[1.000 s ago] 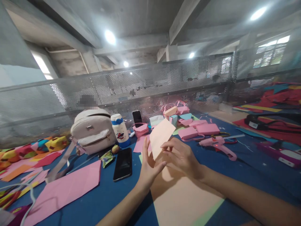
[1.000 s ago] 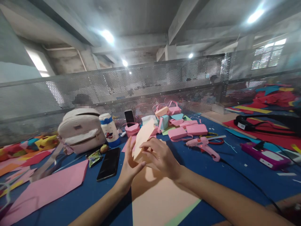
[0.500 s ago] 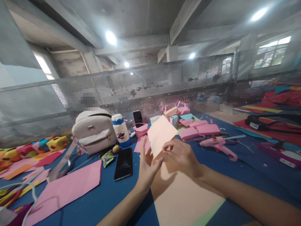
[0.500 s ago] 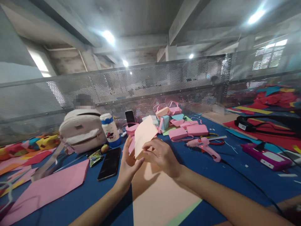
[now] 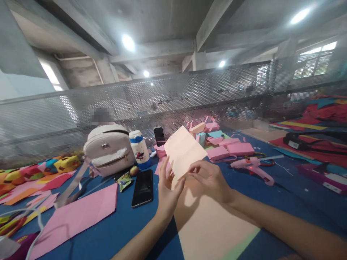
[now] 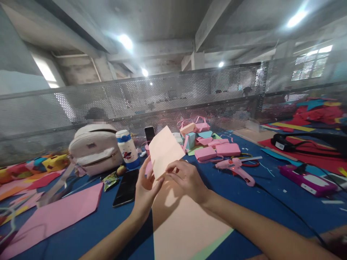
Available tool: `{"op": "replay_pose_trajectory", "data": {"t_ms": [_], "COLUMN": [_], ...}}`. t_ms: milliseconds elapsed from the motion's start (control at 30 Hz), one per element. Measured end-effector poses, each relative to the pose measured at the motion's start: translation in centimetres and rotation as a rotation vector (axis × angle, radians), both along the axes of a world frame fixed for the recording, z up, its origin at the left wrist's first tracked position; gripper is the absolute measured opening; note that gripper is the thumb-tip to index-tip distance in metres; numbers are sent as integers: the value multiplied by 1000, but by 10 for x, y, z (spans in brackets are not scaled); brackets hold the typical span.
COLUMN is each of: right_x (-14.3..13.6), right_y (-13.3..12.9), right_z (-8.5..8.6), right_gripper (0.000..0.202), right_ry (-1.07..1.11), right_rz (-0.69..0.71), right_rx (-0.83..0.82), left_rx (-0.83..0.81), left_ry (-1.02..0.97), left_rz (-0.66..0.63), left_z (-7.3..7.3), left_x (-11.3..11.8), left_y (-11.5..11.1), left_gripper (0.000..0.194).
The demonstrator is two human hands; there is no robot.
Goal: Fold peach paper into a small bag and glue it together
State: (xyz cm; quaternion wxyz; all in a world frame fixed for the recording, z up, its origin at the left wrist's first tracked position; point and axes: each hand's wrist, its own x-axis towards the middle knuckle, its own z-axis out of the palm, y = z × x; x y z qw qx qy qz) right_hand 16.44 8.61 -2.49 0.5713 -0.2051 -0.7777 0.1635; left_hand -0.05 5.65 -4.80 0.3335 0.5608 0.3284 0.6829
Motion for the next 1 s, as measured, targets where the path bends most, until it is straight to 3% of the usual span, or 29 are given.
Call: {"op": "replay_pose_trajectory", "data": {"t_ms": [200,433,667,1000], "right_x": [0,0,3,4], "right_y": [3,4,1,-1], "right_z": [-3,-1,3,13], "right_gripper": [12,6,9,16], "right_ry": [23,41,37,28], "right_rz": [2,-53,-94,-120], "right_rx": [-9,30,57,110], "left_rx": [21,107,134,151], "left_ry": [52,161,276,292], "left_rz": [83,207,251,219], "left_z": [-1,1,2,2], "left_x": [-2,-2,-2,-1], "left_y": [0,-5,-9,-11], "left_gripper": [67,49,48,49]}}
